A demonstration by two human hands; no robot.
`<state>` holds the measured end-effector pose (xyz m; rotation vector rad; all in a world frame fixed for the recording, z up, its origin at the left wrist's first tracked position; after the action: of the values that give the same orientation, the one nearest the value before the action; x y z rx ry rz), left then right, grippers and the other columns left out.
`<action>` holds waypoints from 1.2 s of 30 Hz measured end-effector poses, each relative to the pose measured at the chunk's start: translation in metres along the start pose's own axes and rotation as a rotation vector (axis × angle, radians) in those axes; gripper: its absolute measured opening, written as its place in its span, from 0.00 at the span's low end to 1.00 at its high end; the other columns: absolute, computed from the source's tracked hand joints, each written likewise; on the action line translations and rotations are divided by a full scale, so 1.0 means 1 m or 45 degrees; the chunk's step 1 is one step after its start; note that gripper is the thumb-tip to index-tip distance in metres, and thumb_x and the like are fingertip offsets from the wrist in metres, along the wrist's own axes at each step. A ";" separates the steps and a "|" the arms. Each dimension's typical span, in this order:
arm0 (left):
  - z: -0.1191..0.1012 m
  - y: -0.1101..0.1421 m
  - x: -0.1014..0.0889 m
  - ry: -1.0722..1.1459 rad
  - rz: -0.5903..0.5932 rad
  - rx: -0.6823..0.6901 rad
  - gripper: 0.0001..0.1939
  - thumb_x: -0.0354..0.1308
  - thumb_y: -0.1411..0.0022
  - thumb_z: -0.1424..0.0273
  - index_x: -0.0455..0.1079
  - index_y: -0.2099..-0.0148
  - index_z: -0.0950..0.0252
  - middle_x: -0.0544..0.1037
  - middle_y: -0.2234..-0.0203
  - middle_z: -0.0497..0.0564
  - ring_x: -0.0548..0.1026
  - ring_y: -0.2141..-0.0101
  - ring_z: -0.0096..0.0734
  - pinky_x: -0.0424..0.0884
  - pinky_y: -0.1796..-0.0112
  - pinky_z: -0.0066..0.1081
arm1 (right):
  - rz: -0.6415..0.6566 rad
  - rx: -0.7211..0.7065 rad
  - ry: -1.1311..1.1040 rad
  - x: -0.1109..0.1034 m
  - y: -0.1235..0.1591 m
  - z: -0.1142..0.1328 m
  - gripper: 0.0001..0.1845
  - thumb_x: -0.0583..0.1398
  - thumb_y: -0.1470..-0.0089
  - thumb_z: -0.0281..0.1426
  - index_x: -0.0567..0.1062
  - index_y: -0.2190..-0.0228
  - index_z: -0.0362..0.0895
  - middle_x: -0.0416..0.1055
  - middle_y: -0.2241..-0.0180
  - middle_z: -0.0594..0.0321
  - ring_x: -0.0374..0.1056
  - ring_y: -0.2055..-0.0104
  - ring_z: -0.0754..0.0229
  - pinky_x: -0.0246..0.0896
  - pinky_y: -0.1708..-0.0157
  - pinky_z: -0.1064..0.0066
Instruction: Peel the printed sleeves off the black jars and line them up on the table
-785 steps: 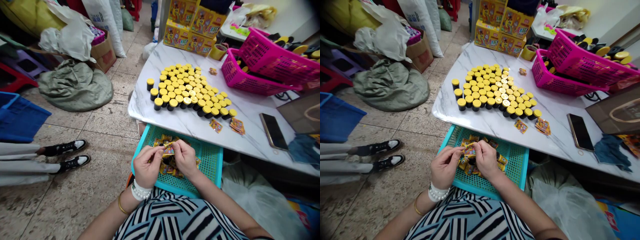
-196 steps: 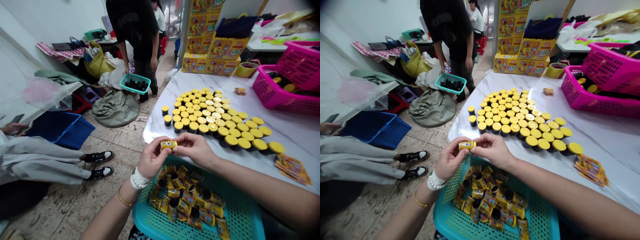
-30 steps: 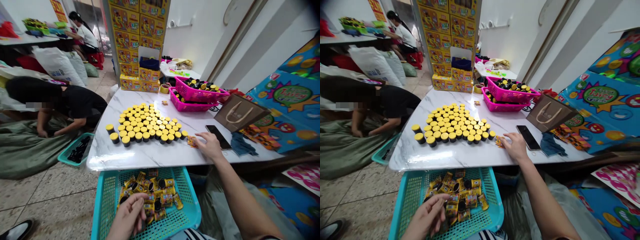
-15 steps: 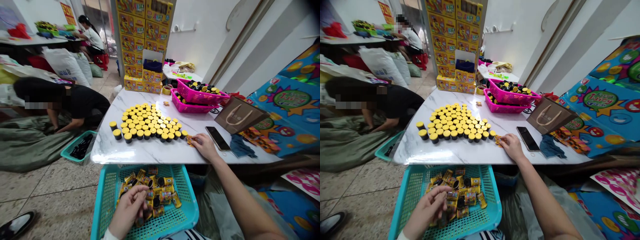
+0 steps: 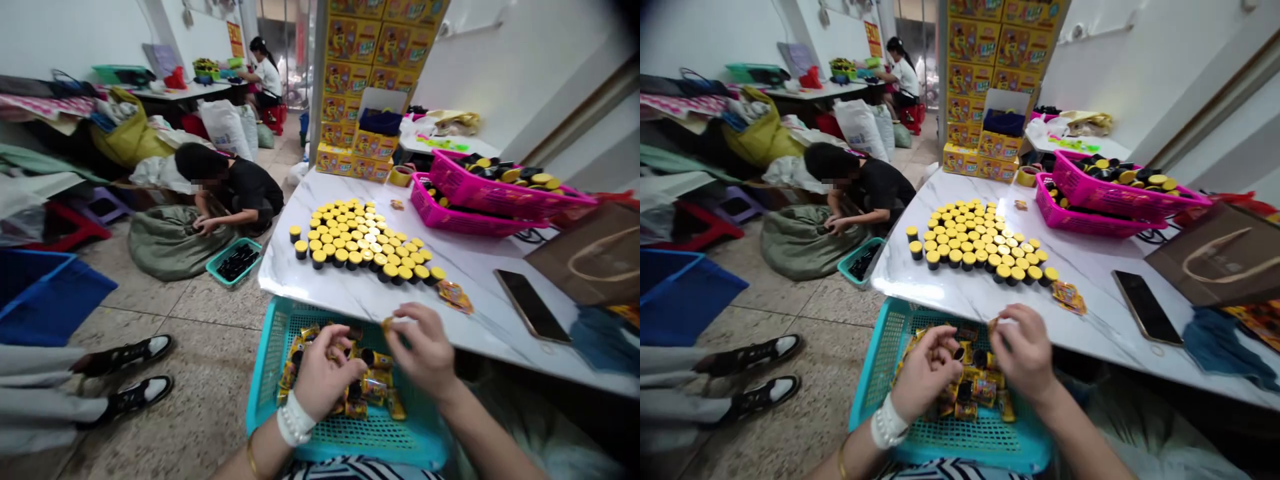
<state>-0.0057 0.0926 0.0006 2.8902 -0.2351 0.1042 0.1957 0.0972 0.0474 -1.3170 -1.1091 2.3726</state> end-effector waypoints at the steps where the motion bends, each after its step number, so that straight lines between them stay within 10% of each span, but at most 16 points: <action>1: -0.002 -0.002 0.002 -0.037 -0.007 0.046 0.29 0.71 0.54 0.70 0.70 0.48 0.66 0.77 0.61 0.55 0.72 0.71 0.26 0.70 0.71 0.26 | 0.071 -0.041 -0.086 0.016 0.001 0.020 0.08 0.62 0.49 0.23 0.75 0.70 0.49 0.75 0.60 0.55 0.71 0.52 0.47 0.69 0.52 0.51; 4: -0.004 -0.006 -0.002 -0.112 -0.050 0.165 0.21 0.69 0.49 0.69 0.73 0.51 0.66 0.79 0.61 0.55 0.75 0.67 0.31 0.72 0.67 0.27 | 0.270 -0.018 -0.332 0.054 0.003 0.058 0.09 0.58 0.46 0.21 0.74 0.66 0.46 0.71 0.47 0.49 0.72 0.48 0.50 0.72 0.53 0.58; 7: 0.003 -0.007 -0.019 -0.087 -0.103 0.159 0.13 0.59 0.37 0.62 0.75 0.59 0.67 0.79 0.73 0.52 0.76 0.72 0.30 0.71 0.70 0.27 | 0.377 0.121 -0.526 0.073 0.001 0.068 0.08 0.57 0.45 0.22 0.73 0.68 0.45 0.77 0.57 0.54 0.76 0.57 0.55 0.73 0.59 0.65; 13: 0.023 -0.007 -0.033 0.098 -0.012 0.002 0.20 0.57 0.36 0.59 0.65 0.47 0.67 0.74 0.83 0.44 0.69 0.85 0.25 0.64 0.81 0.23 | 0.344 0.505 -0.654 0.080 -0.005 0.056 0.05 0.61 0.45 0.27 0.77 0.72 0.45 0.77 0.69 0.60 0.73 0.67 0.59 0.69 0.64 0.67; 19: 0.019 -0.007 -0.035 -0.090 0.196 -0.041 0.14 0.59 0.38 0.64 0.65 0.53 0.65 0.70 0.86 0.39 0.68 0.87 0.23 0.59 0.84 0.20 | 0.739 1.061 -1.134 0.095 0.006 0.037 0.13 0.68 0.52 0.35 0.76 0.64 0.44 0.74 0.75 0.66 0.69 0.75 0.63 0.65 0.74 0.72; 23: 0.011 -0.012 -0.041 -0.184 0.349 -0.058 0.16 0.63 0.43 0.66 0.65 0.55 0.64 0.68 0.85 0.38 0.65 0.88 0.21 0.56 0.85 0.20 | 1.059 0.928 -1.166 0.097 0.009 0.046 0.11 0.63 0.45 0.38 0.76 0.69 0.42 0.71 0.77 0.67 0.65 0.76 0.65 0.60 0.75 0.74; 25: 0.008 -0.014 -0.045 -0.138 0.310 -0.053 0.18 0.64 0.43 0.66 0.64 0.52 0.64 0.69 0.83 0.38 0.66 0.86 0.21 0.58 0.83 0.20 | 0.959 0.796 -0.994 0.094 0.008 0.048 0.15 0.59 0.41 0.38 0.73 0.75 0.43 0.68 0.78 0.68 0.62 0.76 0.66 0.57 0.76 0.74; 30: 0.003 0.003 -0.064 0.124 -0.325 0.066 0.13 0.62 0.40 0.61 0.66 0.60 0.65 0.68 0.80 0.40 0.63 0.83 0.17 0.60 0.81 0.19 | 0.628 0.788 -0.810 0.090 0.018 0.047 0.18 0.54 0.35 0.38 0.67 0.76 0.46 0.62 0.83 0.70 0.59 0.79 0.65 0.55 0.77 0.72; 36: 0.008 0.031 -0.049 0.062 -0.290 0.013 0.15 0.60 0.38 0.58 0.77 0.65 0.66 0.72 0.81 0.46 0.66 0.82 0.22 0.62 0.80 0.23 | 0.465 0.675 -0.731 0.081 0.018 0.050 0.17 0.53 0.35 0.36 0.67 0.76 0.46 0.63 0.80 0.67 0.60 0.76 0.62 0.55 0.75 0.70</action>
<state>-0.0590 0.0680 -0.0044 2.8964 0.1043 0.1355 0.1122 0.0999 -0.0014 -0.7130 -0.2733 3.1239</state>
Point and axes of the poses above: each hand's wrist, its own y-axis away from the middle knuckle, its own x-axis out of the palm, z = x × y, the point moved 5 cm from there along -y, towards the middle knuckle
